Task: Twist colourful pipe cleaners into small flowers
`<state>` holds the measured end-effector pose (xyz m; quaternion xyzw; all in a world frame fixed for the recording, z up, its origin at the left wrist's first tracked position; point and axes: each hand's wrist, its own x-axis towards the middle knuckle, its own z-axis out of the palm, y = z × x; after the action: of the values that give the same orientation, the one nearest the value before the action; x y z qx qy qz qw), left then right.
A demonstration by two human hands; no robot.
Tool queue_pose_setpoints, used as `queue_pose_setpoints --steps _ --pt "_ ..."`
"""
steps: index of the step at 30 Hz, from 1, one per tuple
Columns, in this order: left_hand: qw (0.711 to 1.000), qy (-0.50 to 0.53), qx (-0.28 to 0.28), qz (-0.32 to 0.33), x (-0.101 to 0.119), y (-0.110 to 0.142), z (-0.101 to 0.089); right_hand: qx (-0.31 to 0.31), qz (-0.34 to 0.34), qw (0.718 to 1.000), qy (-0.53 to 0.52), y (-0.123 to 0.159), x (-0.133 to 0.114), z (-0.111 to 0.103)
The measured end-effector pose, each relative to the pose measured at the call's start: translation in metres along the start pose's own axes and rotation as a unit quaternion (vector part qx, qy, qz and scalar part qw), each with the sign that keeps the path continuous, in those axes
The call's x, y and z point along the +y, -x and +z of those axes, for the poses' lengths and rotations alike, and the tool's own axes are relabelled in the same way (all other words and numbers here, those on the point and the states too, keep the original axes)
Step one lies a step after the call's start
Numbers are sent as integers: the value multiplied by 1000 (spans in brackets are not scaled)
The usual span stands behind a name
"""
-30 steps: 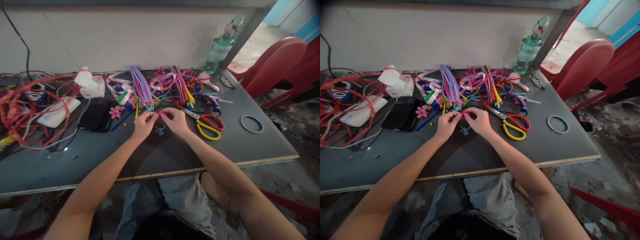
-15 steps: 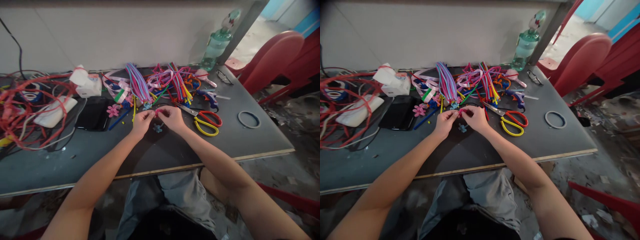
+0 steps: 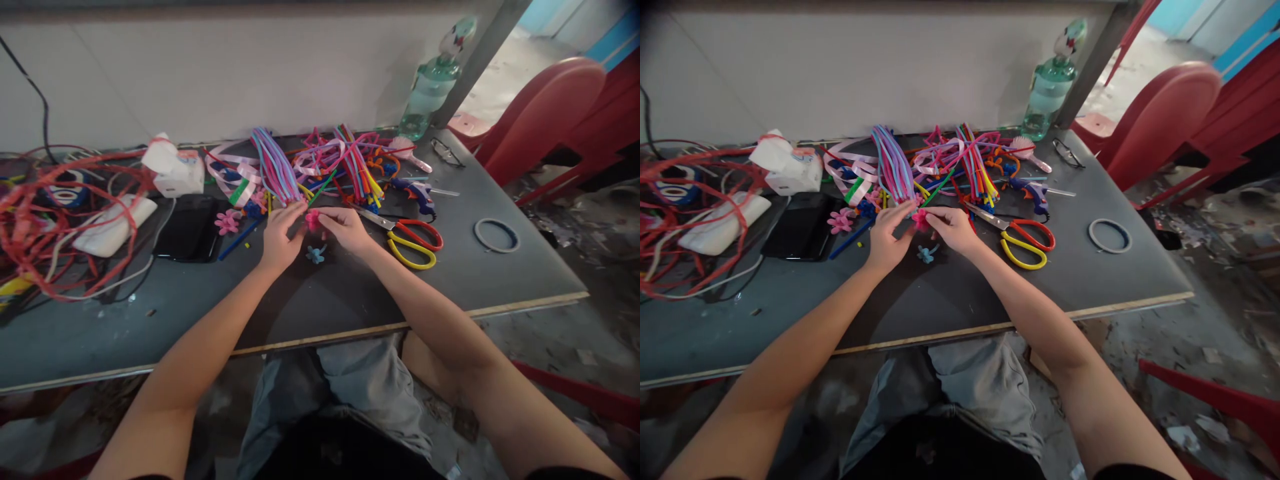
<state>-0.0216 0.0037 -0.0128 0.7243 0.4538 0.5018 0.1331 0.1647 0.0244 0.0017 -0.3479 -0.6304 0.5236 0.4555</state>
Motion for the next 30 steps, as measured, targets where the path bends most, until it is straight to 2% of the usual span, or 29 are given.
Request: queue_pose_setpoints --steps 3,7,10,13,15,17,18,20,22,25,27,30 --pt "1000 12 -12 -6 5 0 0 9 -7 1000 5 0 0 1" --pt "999 35 0 -8 9 2 1 51 -19 996 69 6 -7 2" --pt "998 39 28 -31 6 3 2 50 -30 995 78 10 -10 4" --pt "994 70 60 -54 0 4 4 83 -42 994 56 9 -10 2" --pt "990 104 70 -66 -4 3 5 94 -58 990 83 6 -10 -4" --pt "985 138 72 -81 -6 1 6 42 -83 981 168 2 -11 -15" --pt "981 152 72 -94 -7 0 6 -15 -99 968 230 1 -12 -20" --pt "972 186 69 -129 -8 -2 7 -131 -122 925 335 0 -15 -30" --pt "958 230 69 -158 -8 -4 7 -200 -115 891 392 2 -18 -36" --pt "945 270 73 -166 -11 -7 7 -241 -119 864 427 6 -23 -35" --pt "948 258 79 -167 -14 -8 6 -247 -143 851 441 7 -24 -31" --pt "953 227 103 -174 -20 -8 6 -209 -178 856 437 5 -22 -27"
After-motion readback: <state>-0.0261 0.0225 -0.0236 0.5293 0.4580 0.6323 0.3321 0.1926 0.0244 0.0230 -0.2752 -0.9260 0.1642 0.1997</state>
